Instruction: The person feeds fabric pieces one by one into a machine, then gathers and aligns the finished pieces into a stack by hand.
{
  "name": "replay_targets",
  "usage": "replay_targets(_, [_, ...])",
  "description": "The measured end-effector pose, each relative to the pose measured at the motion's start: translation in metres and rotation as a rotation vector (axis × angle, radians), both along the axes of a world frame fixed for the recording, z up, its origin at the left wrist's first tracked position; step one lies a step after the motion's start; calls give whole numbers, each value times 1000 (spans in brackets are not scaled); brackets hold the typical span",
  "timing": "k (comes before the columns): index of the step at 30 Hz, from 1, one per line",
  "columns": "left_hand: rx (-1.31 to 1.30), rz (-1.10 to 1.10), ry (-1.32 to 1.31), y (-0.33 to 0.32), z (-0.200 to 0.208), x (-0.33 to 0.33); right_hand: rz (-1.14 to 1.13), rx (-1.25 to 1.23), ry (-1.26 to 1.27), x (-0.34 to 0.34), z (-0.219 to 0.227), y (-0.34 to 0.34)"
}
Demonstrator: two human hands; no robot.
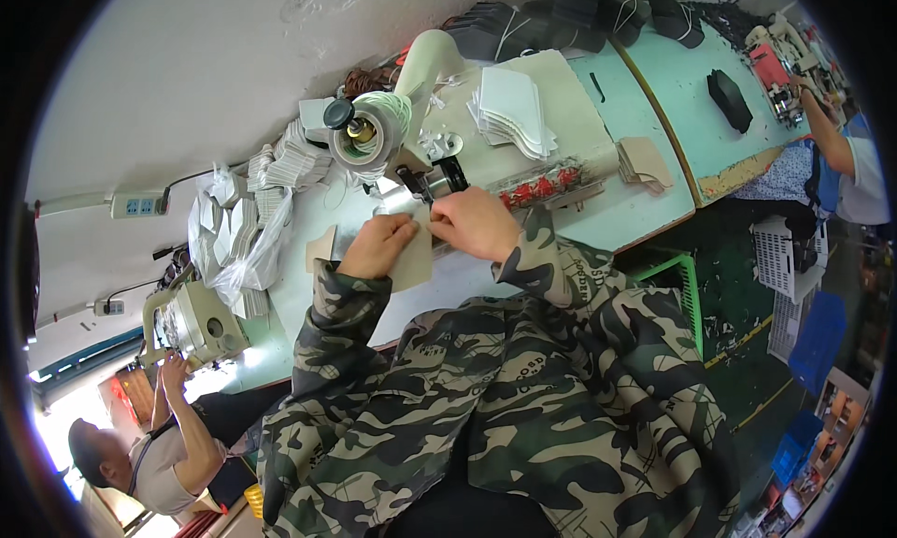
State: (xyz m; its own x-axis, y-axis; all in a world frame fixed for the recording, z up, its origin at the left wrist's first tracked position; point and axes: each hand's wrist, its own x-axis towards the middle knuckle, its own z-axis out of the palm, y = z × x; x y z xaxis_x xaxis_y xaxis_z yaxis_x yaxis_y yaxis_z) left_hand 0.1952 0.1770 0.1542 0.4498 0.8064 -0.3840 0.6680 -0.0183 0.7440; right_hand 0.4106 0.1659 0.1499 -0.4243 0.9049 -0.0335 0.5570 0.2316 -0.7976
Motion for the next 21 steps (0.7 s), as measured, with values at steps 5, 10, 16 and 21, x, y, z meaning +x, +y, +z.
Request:
replay_targets(5, [-37, 82, -17, 13, -3, -13, -78, -3, 74, 27, 17, 13])
replay_targets(10, [-168, -88, 75, 60, 36, 24, -119, 324, -230, 29, 22, 17])
replay_targets(16, [-143, 101, -109, 59, 6, 8, -97, 249, -63, 63, 42, 45])
replay_targets(21, [210, 192, 962, 41, -104, -147, -343, 813, -47, 106, 79, 49])
